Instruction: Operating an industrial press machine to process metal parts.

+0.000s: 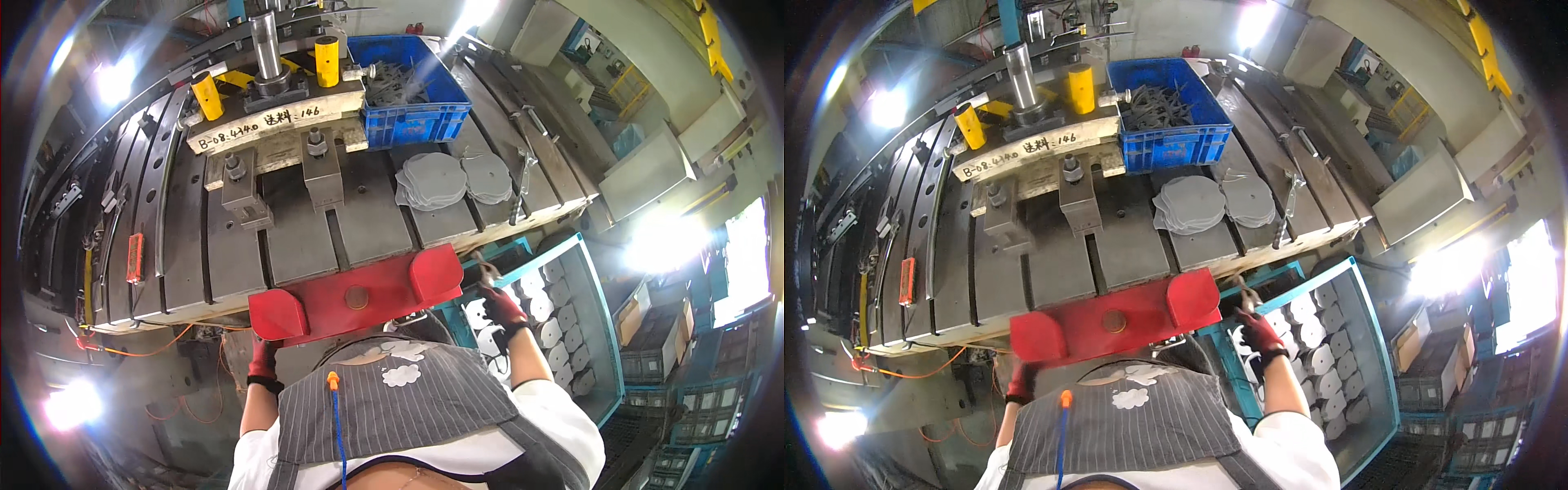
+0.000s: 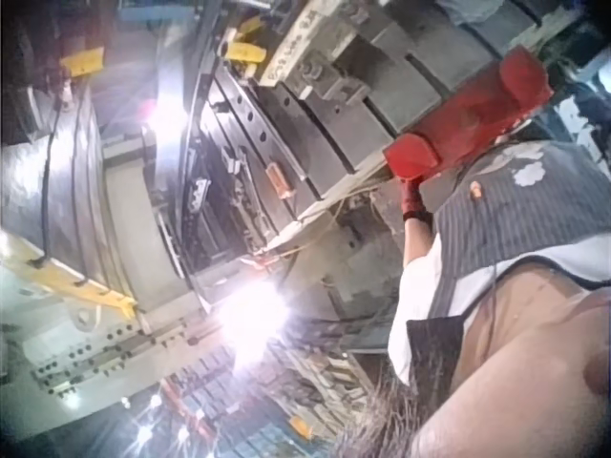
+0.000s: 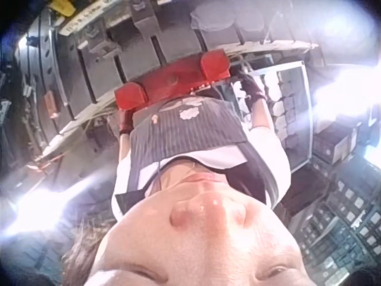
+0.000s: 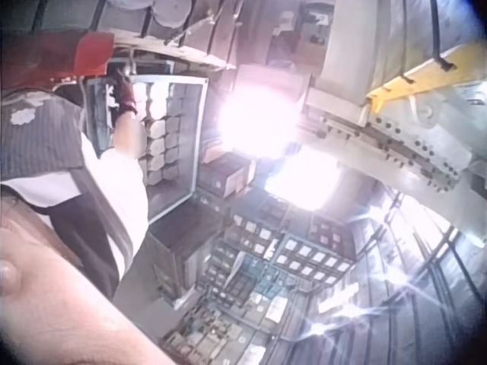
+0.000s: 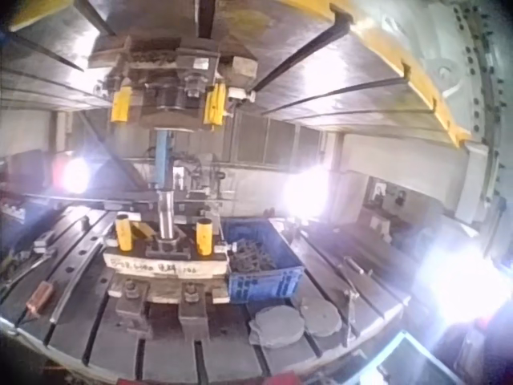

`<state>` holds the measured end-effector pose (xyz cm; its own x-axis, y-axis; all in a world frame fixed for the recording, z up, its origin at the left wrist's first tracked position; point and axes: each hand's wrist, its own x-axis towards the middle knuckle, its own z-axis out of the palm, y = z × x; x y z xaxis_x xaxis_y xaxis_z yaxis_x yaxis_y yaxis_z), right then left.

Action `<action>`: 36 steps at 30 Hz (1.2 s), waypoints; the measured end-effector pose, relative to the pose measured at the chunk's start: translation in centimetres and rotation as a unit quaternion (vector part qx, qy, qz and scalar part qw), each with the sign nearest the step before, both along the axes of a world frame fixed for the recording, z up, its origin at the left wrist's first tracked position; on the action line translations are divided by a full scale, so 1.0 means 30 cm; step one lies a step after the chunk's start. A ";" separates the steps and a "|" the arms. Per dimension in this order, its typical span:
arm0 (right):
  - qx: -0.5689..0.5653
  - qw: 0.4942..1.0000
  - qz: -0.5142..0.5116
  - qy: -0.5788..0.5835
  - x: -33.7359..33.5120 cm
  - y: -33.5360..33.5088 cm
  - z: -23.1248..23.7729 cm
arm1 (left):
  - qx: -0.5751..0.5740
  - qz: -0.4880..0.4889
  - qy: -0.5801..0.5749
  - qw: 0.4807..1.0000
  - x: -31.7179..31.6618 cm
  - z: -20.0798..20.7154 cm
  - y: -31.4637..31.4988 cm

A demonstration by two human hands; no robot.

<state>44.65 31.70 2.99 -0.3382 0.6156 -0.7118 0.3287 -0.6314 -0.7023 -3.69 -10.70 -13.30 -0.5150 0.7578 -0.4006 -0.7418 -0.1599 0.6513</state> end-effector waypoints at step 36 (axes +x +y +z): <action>0.335 0.650 0.586 -0.348 -0.187 0.292 -0.464 | -0.216 -0.138 0.485 0.837 -0.024 0.103 0.238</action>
